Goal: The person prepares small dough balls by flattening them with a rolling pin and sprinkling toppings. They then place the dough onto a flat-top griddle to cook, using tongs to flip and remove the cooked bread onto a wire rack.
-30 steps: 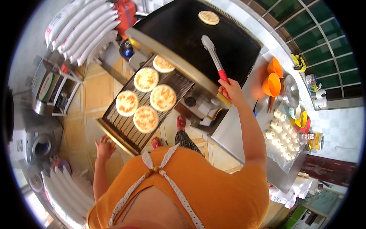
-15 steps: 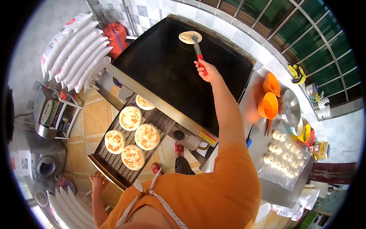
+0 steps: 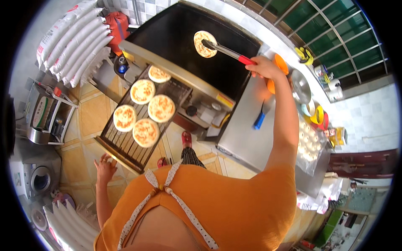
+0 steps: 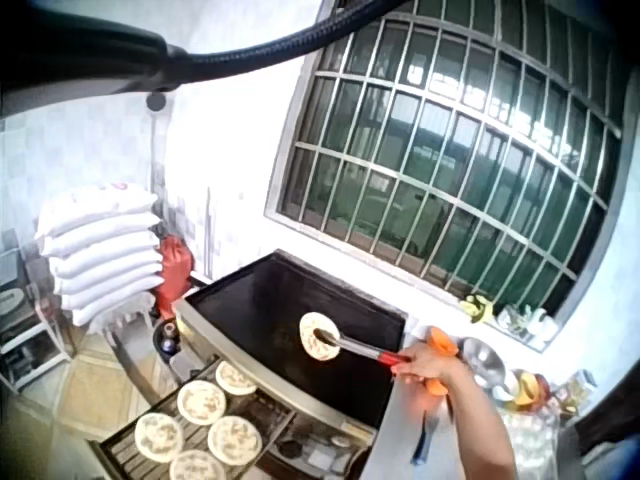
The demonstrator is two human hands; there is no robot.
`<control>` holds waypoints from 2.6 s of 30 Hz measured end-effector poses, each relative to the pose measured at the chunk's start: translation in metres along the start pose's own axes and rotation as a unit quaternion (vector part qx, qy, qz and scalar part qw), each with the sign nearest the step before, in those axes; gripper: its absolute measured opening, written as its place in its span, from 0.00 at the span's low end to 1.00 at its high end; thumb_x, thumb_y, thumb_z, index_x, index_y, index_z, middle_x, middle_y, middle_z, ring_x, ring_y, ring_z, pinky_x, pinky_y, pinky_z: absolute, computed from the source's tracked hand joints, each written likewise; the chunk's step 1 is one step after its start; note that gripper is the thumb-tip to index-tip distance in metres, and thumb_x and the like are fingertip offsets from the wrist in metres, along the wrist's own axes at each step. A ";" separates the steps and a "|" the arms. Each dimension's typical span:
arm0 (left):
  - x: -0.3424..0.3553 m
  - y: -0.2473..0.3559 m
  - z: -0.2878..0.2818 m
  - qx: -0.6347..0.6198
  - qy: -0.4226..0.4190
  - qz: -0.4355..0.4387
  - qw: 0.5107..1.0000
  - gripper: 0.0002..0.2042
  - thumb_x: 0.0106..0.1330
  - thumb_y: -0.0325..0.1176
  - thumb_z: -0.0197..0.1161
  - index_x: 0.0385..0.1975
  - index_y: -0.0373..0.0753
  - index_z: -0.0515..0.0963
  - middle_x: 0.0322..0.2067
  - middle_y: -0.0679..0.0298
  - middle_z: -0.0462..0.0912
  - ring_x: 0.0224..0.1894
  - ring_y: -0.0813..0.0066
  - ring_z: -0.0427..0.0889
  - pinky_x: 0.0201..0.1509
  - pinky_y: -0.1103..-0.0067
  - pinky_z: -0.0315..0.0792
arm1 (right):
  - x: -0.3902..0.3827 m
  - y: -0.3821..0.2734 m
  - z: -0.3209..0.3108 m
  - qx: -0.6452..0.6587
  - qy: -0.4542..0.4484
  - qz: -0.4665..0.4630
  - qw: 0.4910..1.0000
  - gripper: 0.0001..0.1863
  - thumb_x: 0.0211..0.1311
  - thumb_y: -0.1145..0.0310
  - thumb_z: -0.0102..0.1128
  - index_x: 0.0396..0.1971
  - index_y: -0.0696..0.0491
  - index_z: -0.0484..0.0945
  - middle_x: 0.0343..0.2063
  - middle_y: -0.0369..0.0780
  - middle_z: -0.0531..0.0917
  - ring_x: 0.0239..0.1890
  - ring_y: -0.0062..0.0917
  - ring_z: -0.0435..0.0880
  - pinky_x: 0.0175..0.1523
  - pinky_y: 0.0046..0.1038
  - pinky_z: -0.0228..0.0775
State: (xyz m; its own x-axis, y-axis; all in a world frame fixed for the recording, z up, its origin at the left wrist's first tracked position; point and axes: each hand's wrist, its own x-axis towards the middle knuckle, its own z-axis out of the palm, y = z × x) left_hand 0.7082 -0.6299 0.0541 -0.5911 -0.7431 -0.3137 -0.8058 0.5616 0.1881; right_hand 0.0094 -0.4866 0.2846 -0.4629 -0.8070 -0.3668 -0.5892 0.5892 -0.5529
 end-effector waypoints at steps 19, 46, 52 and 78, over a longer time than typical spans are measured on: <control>0.002 -0.025 0.034 -0.028 0.089 0.079 0.992 0.12 0.47 0.38 0.68 0.28 0.38 0.80 0.51 0.66 0.75 0.65 0.64 0.61 0.63 0.37 0.45 | -0.017 -0.017 0.053 -0.133 0.037 0.077 0.987 0.18 0.59 0.55 0.60 0.26 0.59 0.78 0.14 0.35 0.78 0.13 0.18 0.72 0.19 0.24 0.63; 0.005 -0.018 0.027 -0.060 0.066 0.046 0.995 0.12 0.44 0.31 0.70 0.28 0.37 0.78 0.51 0.65 0.74 0.65 0.64 0.61 0.63 0.39 0.45 | -0.046 0.093 0.201 0.019 0.194 0.058 0.979 0.17 0.64 0.56 0.55 0.30 0.57 0.75 0.16 0.36 0.76 0.13 0.18 0.72 0.18 0.21 0.61; 0.004 -0.021 0.032 -0.072 0.070 0.054 0.993 0.13 0.44 0.32 0.70 0.31 0.37 0.79 0.51 0.64 0.74 0.65 0.64 0.61 0.62 0.39 0.44 | -0.101 0.028 0.198 0.515 -0.004 0.080 0.853 0.14 0.67 0.59 0.52 0.34 0.57 0.74 0.14 0.32 0.69 0.10 0.13 0.61 0.16 0.15 0.49; 0.000 -0.022 0.026 -0.035 0.064 0.072 0.995 0.09 0.48 0.35 0.68 0.23 0.39 0.78 0.52 0.67 0.73 0.66 0.66 0.59 0.62 0.38 0.44 | -0.147 -0.034 0.292 -0.412 0.151 -0.052 0.897 0.09 0.57 0.65 0.57 0.31 0.55 0.70 0.23 0.43 0.80 0.24 0.36 0.83 0.28 0.35 0.76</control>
State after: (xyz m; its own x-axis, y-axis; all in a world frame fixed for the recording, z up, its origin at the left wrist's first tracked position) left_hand 0.7264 -0.6328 0.0260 -0.6968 -0.6996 -0.1583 -0.7103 0.6422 0.2882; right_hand 0.2913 -0.3998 0.1390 -0.4622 -0.8849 -0.0576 -0.8714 0.4411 0.2148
